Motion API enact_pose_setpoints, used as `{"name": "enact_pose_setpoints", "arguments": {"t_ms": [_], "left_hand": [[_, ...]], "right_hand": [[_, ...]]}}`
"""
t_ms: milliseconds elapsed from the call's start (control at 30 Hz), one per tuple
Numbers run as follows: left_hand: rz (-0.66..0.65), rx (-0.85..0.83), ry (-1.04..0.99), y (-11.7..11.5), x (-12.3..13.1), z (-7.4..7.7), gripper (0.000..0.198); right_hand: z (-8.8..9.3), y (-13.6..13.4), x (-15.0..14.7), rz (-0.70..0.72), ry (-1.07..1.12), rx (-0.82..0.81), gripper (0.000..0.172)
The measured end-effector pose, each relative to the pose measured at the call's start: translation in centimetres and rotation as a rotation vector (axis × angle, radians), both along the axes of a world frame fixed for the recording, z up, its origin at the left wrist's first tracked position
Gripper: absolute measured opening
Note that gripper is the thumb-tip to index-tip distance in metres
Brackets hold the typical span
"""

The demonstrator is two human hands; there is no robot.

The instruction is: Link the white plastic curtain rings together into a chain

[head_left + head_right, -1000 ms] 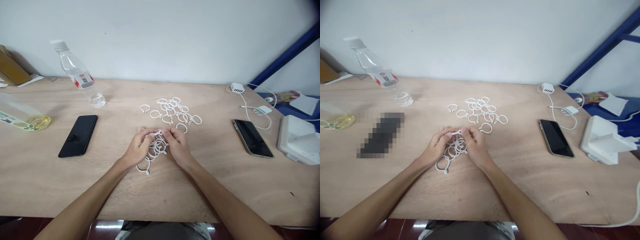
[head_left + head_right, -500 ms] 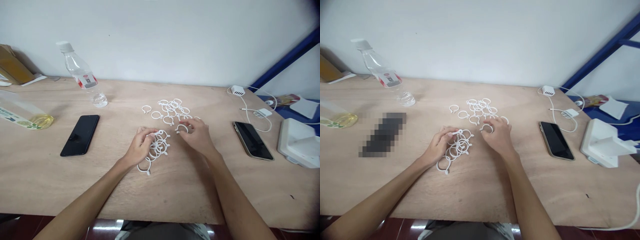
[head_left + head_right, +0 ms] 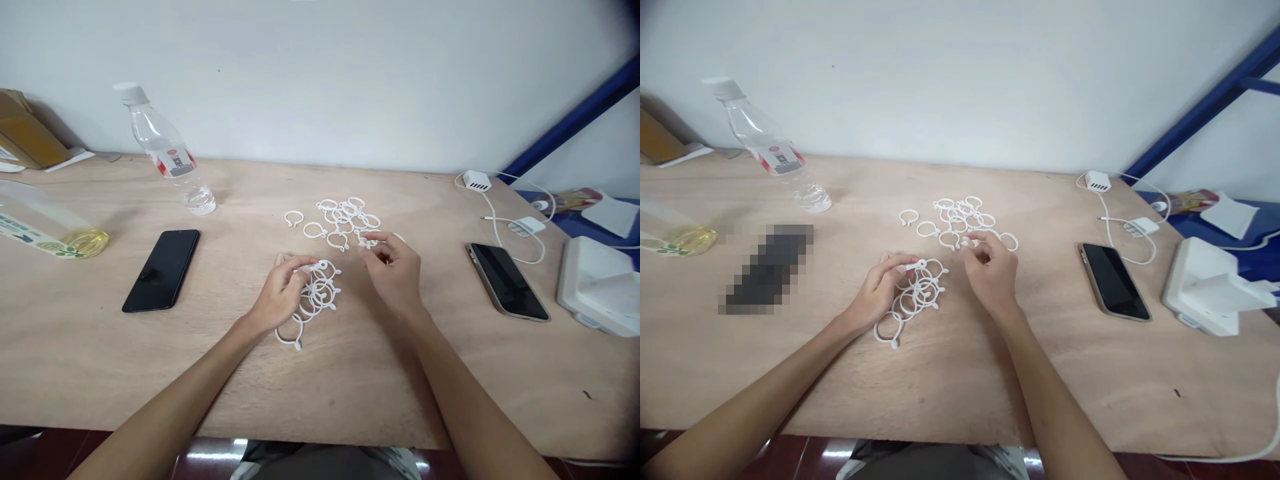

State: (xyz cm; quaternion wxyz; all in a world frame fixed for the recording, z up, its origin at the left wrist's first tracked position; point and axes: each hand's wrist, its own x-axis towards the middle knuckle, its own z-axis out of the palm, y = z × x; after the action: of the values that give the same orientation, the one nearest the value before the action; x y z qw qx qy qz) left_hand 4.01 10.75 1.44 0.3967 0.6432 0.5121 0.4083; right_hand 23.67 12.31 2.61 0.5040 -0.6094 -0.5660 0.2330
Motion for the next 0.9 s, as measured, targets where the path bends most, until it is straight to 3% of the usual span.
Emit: {"name": "enact_pose_setpoints", "arguments": {"t_ms": [133,267,367,667,800,900], "left_hand": [[0.000,0.005,0.026,-0.1,0.0,0.1,0.032],[-0.058,0.098,0.112,-0.2,0.0,0.2,0.028],[-0.086,0.166,0.161,-0.2,0.1,0.2,0.028],[-0.096,0.262,0.147,-0.5,0.3,0.2,0.040],[-0.106,0.250,0.158,-0.3,0.3,0.3,0.017],[-0.086,0.226,0.161,-0.2,0.2,0.4,0.037]], "right_hand": [[0.7,-0.4,-0.9,0.113,0.421,-0.068,0.016],[0.9,-0.5,-1.5,0.231,0.626,-0.129,0.016],[0.8,-0.5,-1.9,0.230,0.733,-0.157,0.019],[0.6,-1.0,-3.3,0.218,0.741,-0.254,0.025],[0.7,-1.5,-4.0,0.277,0.726,-0.293,0.028],[0.6,-1.6,-4.1,0.313,0.722,-0.300,0.027]]}}
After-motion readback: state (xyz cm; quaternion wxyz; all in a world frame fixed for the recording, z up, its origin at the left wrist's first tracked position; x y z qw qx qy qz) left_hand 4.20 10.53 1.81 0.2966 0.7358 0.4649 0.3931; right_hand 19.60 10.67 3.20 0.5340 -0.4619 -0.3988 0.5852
